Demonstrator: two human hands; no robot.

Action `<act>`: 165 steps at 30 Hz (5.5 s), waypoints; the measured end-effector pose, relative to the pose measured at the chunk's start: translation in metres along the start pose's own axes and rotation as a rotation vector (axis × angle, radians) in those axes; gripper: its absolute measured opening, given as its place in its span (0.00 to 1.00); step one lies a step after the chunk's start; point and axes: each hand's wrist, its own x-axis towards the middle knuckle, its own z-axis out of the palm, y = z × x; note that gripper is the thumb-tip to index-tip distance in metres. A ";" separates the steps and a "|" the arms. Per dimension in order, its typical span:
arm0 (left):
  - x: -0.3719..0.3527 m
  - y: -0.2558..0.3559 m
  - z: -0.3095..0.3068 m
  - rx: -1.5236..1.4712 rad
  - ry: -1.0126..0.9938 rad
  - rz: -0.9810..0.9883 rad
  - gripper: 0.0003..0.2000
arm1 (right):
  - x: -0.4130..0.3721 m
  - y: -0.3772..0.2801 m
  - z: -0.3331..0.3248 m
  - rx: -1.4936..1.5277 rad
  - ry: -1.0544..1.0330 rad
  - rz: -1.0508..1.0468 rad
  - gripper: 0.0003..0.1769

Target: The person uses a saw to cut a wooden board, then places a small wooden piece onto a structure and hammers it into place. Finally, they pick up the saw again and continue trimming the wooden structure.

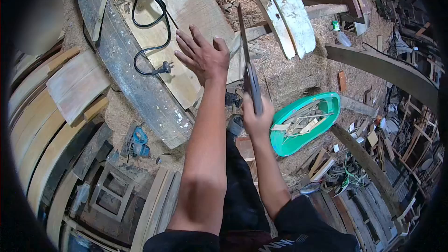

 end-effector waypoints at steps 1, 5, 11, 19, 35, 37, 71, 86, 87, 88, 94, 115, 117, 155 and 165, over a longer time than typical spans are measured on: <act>-0.004 -0.001 0.001 0.003 -0.011 0.001 0.38 | -0.026 0.003 -0.009 -0.026 0.020 -0.043 0.13; -0.007 -0.003 0.004 0.000 0.006 0.006 0.37 | -0.037 0.010 -0.017 -0.033 0.025 -0.129 0.10; -0.001 -0.001 0.002 -0.018 0.013 0.010 0.37 | 0.025 -0.003 0.007 0.019 -0.011 0.016 0.09; -0.004 -0.001 0.001 -0.005 -0.013 0.010 0.37 | 0.045 -0.004 0.017 0.108 0.106 0.046 0.13; -0.004 -0.002 0.006 0.032 0.006 0.004 0.38 | -0.028 0.050 -0.003 -0.098 0.029 -0.213 0.05; -0.005 -0.002 0.007 0.026 0.005 0.001 0.38 | -0.042 0.061 -0.006 -0.101 0.020 -0.247 0.03; -0.008 -0.008 0.014 0.025 0.083 0.050 0.37 | -0.027 0.074 -0.006 -0.022 0.020 -0.235 0.09; -0.008 -0.006 0.012 -0.016 0.087 0.042 0.37 | 0.001 0.057 0.009 0.039 0.047 -0.128 0.09; -0.008 -0.006 0.012 -0.014 0.085 0.040 0.37 | -0.011 0.058 0.006 0.039 0.055 -0.131 0.08; -0.007 -0.005 0.011 -0.014 0.082 0.040 0.37 | -0.031 0.063 0.001 0.039 0.066 -0.135 0.08; -0.007 -0.005 0.011 -0.022 0.081 0.040 0.37 | -0.014 0.073 0.007 0.056 0.039 -0.160 0.09; -0.010 -0.008 0.015 -0.033 0.093 0.049 0.37 | -0.038 0.076 -0.001 0.024 0.070 -0.197 0.08; -0.007 -0.007 0.015 -0.029 0.106 0.051 0.36 | 0.004 0.065 0.008 0.009 0.024 -0.136 0.08; -0.008 -0.007 0.015 0.001 0.120 0.055 0.35 | -0.040 0.072 -0.006 0.022 0.030 -0.169 0.06; -0.005 -0.004 0.013 0.036 0.089 0.032 0.36 | -0.012 0.048 0.003 0.011 0.044 -0.101 0.08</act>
